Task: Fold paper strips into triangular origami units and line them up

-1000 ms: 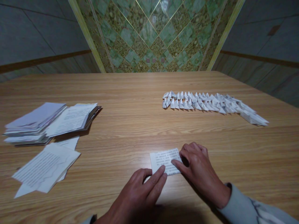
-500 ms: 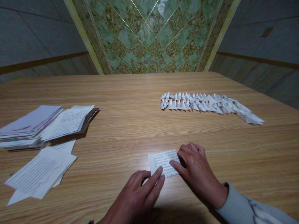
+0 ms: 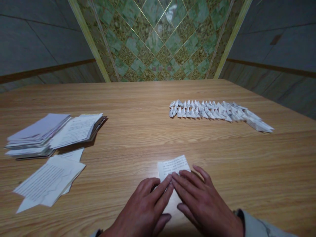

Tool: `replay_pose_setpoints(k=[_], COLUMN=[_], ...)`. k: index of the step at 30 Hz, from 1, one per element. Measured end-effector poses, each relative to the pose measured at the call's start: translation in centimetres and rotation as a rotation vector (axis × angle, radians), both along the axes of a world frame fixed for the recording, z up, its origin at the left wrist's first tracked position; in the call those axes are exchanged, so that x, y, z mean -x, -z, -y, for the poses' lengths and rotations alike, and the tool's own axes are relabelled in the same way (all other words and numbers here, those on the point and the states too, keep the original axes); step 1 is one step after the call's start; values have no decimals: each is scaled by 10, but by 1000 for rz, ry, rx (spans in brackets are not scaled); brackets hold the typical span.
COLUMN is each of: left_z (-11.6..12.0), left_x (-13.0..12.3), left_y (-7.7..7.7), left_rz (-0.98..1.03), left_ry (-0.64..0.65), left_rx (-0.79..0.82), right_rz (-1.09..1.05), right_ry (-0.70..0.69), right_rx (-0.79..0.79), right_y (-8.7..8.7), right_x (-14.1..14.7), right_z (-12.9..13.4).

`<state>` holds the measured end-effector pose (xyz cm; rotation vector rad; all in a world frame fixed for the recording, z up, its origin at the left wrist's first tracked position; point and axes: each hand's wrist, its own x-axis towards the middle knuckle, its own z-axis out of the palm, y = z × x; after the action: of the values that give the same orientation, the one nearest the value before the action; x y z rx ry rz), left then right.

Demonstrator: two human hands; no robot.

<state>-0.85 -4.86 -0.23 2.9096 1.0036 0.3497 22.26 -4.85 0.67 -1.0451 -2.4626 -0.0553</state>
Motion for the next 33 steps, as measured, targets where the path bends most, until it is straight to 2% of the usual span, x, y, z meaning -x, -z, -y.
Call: replay_pose_setpoints(k=[4, 16, 20, 24, 29, 33], left_z=[1, 8, 2, -15, -34, -37], left_x=[3, 31, 20, -6, -25, -24], left_y=[-1, -8, -14, -24, -32, -28], left_rz=[-8, -64, -29, -69, -184, -171], left_ry=[-14, 13, -25, -92, -42, -15], left_rx=[13, -125, -58, 57, -18, -62], right_rz=[159, 290, 275, 162, 96, 60], right_ry=[-19, 13, 13, 55, 58, 37], right_rx=[35, 44, 34, 102, 146, 7], right_y=[8, 8, 2, -8, -18, -14], right_x=[-13, -43, -51, -43, -27, -19], right_z=[8, 11, 11, 7, -9, -22])
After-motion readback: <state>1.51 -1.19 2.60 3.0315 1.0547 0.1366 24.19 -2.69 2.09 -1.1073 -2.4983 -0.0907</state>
